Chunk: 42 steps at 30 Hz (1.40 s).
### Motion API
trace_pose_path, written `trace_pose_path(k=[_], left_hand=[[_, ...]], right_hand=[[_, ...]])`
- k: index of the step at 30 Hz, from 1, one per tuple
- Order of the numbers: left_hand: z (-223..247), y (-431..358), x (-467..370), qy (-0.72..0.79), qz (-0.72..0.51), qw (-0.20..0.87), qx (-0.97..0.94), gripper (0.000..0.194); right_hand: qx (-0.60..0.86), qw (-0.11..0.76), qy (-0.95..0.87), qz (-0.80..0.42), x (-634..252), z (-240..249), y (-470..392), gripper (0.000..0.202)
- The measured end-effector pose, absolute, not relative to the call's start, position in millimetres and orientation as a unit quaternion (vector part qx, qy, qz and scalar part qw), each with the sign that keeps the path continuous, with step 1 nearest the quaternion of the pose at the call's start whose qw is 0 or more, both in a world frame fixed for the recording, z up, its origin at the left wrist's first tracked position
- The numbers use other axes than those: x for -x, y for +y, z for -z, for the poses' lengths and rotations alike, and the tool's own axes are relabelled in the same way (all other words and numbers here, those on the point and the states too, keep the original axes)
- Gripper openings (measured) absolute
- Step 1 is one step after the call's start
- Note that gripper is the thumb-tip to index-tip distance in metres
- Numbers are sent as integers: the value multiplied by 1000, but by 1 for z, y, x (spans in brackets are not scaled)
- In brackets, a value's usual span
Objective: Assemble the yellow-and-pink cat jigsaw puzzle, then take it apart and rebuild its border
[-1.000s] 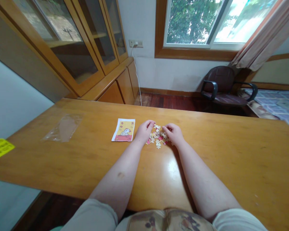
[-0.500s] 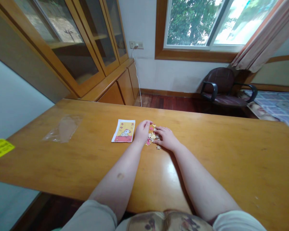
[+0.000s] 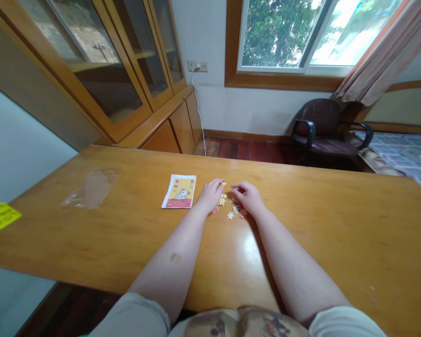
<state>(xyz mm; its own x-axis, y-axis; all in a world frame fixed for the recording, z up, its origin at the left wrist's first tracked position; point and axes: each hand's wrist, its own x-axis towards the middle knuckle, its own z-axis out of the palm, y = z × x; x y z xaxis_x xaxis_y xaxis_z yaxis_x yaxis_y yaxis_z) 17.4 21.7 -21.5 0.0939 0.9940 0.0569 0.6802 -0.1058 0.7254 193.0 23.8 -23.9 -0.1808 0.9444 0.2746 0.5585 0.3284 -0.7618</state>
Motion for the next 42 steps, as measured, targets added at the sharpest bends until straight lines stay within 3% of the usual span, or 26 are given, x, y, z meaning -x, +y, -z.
trace_pose_path(k=[6, 9, 14, 18, 21, 24, 28, 31, 35, 38, 42], left_hand=[[21, 15, -27, 505, -361, 379, -687, 43], [22, 18, -23, 524, -384, 336, -682, 42], [22, 18, -19, 635, -222, 198, -712, 47], [20, 12, -27, 574, -175, 220, -769, 43], [16, 11, -32, 531, -208, 256, -781, 27], [14, 15, -30, 531, -271, 292, -748, 24], [17, 21, -23, 623, -316, 248, -671, 28], [23, 19, -26, 643, -282, 228, -674, 32], [29, 12, -40, 587, -273, 296, -702, 47], [32, 11, -46, 564, -340, 360, -661, 51], [36, 16, -42, 534, -461, 447, -550, 35]], right_hand=[[495, 393, -705, -320, -193, 18, 20, 24], [511, 404, -692, -311, -197, 18, 22, 29], [588, 455, -585, -324, -205, 24, 32, 37], [564, 442, -584, -382, -202, 31, 34, 39], [505, 452, -575, -458, -197, 34, 34, 44], [476, 493, -520, -510, -196, 36, 37, 53], [511, 521, -501, -465, -200, 38, 40, 56], [521, 474, -570, -423, -198, 35, 35, 46], [467, 418, -675, -390, -187, 28, 23, 33], [434, 455, -621, -467, -181, 29, 21, 37], [465, 535, -485, -511, -186, 38, 26, 47]])
